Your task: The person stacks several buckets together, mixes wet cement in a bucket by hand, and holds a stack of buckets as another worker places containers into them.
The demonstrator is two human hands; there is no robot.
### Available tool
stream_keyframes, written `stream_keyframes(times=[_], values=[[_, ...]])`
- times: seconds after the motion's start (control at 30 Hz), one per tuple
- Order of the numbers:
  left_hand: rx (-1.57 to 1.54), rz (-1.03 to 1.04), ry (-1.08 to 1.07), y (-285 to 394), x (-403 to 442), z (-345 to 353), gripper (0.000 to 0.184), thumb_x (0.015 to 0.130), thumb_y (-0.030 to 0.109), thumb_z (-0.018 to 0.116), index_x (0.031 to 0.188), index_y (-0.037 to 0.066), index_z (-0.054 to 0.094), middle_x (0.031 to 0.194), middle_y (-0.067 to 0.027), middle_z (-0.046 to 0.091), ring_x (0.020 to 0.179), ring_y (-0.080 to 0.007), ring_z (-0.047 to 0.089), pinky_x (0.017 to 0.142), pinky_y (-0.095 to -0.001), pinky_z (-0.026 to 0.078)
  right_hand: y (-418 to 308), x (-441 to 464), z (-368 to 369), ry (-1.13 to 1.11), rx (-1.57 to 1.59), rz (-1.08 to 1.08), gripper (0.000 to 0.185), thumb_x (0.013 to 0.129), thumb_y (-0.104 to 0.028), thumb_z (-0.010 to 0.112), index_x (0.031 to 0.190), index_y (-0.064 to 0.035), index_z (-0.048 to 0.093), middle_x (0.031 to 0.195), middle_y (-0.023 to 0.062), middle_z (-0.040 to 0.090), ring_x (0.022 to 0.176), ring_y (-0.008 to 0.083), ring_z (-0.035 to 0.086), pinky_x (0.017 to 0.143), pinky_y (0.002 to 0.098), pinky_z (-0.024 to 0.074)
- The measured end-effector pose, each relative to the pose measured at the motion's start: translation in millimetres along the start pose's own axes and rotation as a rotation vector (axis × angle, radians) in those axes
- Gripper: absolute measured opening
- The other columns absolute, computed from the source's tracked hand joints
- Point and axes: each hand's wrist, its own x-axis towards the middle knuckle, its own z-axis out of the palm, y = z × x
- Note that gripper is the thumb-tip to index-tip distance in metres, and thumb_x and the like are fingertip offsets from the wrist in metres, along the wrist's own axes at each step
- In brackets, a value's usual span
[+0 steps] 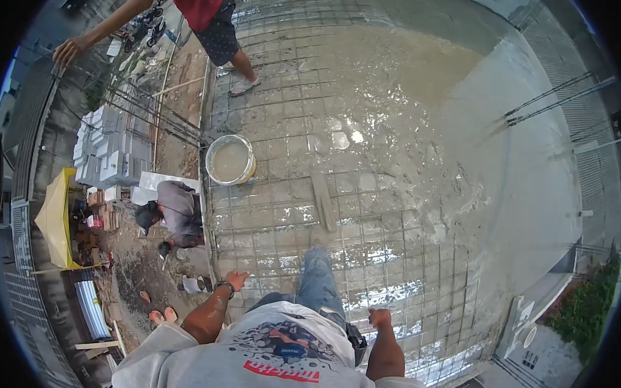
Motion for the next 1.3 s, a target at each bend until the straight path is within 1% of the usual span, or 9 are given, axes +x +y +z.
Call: stream_keyframes(times=[0.03, 0.13, 0.37, 0.57, 0.63, 0.73, 0.9, 1.17, 1.3], values=[[0.024, -0.07, -0.021, 8, -20, -8, 0.057, 0.094, 0.056, 0.07, 0.102, -0.001, 0.074, 0.104, -0.0193, 0.076, 0.102, -0.0347, 0.071, 0.094, -0.0458, 0.053, -48, -4, -29, -0.022, 0.39, 0.237, 0.035, 0.103, -0.036, 0.066, 0.101, -0.0022, 0.071, 0.08, 0.0092, 0.073, 0.069, 0.0236, 0.068, 0.065, 0.0421, 0.0561], [-0.144, -0.12, 0.06, 45, -28, -29, 0.057, 0.094, 0.055, 0.072, 0.105, -0.001, 0.073, 0.103, -0.0182, 0.077, 0.101, -0.0332, 0.071, 0.093, -0.0444, 0.053, -58, 132, -88, 0.293, 0.055, -0.355, 0.028, 0.095, -0.025, 0.076, 0.104, 0.0006, 0.07, 0.081, 0.0106, 0.072, 0.062, 0.021, 0.066, 0.056, 0.0354, 0.0547], [-0.822, 0.042, 0.383, 161, -68, -70, 0.035, 0.097, 0.038, 0.077, 0.109, 0.006, 0.069, 0.09, -0.0019, 0.071, 0.082, -0.0108, 0.065, 0.068, -0.0295, 0.051, -404, 241, -278, 0.354, -0.121, -0.567, 0.035, 0.099, -0.029, 0.072, 0.101, 0.0059, 0.07, 0.078, 0.0081, 0.069, 0.062, 0.0174, 0.063, 0.058, 0.034, 0.0536], [-0.954, -0.139, 0.439, 150, -77, -52, 0.045, 0.103, 0.047, 0.066, 0.109, 0.002, 0.068, 0.09, -0.0033, 0.068, 0.078, -0.0116, 0.064, 0.072, -0.0297, 0.054, -665, 134, -227, 0.203, 0.159, -0.797, 0.03, 0.101, -0.024, 0.07, 0.103, 0.0052, 0.069, 0.081, 0.0063, 0.068, 0.072, 0.0133, 0.063, 0.065, 0.0319, 0.0533], [-1.119, -0.275, 0.468, 104, -73, -31, 0.051, 0.104, 0.054, 0.06, 0.107, 0.004, 0.068, 0.084, -0.0029, 0.064, 0.073, -0.0148, 0.063, 0.067, -0.0335, 0.053, -691, 133, -179, 0.132, 0.118, -0.832, 0.032, 0.1, -0.026, 0.07, 0.096, 0.0064, 0.068, 0.08, 0.0098, 0.07, 0.07, 0.015, 0.063, 0.064, 0.0344, 0.0516], [-1.415, -0.52, 0.444, 77, -92, -39, 0.052, 0.105, 0.057, 0.053, 0.111, 0.007, 0.063, 0.087, -0.004, 0.062, 0.068, -0.0191, 0.059, 0.057, -0.0372, 0.048, -696, 133, -112, 0.145, -0.358, -0.874, 0.053, 0.092, -0.047, 0.073, 0.097, 0.0064, 0.07, 0.095, 0.0297, 0.072, 0.092, 0.0453, 0.071, 0.084, 0.0495, 0.0542], [-1.32, -0.709, 0.284, 13, -75, -48, 0.035, 0.105, 0.047, 0.055, 0.119, 0.015, 0.063, 0.087, -0.0097, 0.064, 0.063, -0.0214, 0.058, 0.049, -0.0389, 0.045, -688, 122, -35, 0.09, -0.494, -0.748, 0.055, 0.089, -0.05, 0.074, 0.099, 0.0041, 0.074, 0.095, 0.0267, 0.075, 0.094, 0.0384, 0.074, 0.085, 0.0461, 0.0555], [-0.404, -0.142, -0.045, -46, 119, -217, 0.028, 0.098, 0.035, 0.067, 0.113, 0.012, 0.067, 0.094, -0.0095, 0.077, 0.075, -0.0291, 0.073, 0.072, -0.046, 0.058, -732, 126, 12, 0.193, -0.427, -0.554, 0.055, 0.09, -0.05, 0.074, 0.105, 0.0032, 0.076, 0.104, 0.0282, 0.075, 0.104, 0.0417, 0.073, 0.093, 0.046, 0.0557], [-0.606, -0.076, 0.354, 11, 195, -359, 0.032, 0.096, 0.035, 0.075, 0.106, 0.006, 0.071, 0.078, -0.0065, 0.074, 0.067, -0.0178, 0.068, 0.066, -0.0344, 0.054, -788, 104, 33, 0.196, -0.381, -0.574, 0.058, 0.091, -0.05, 0.073, 0.11, 0.0038, 0.075, 0.11, 0.0296, 0.074, 0.108, 0.044, 0.071, 0.095, 0.0477, 0.0548]])
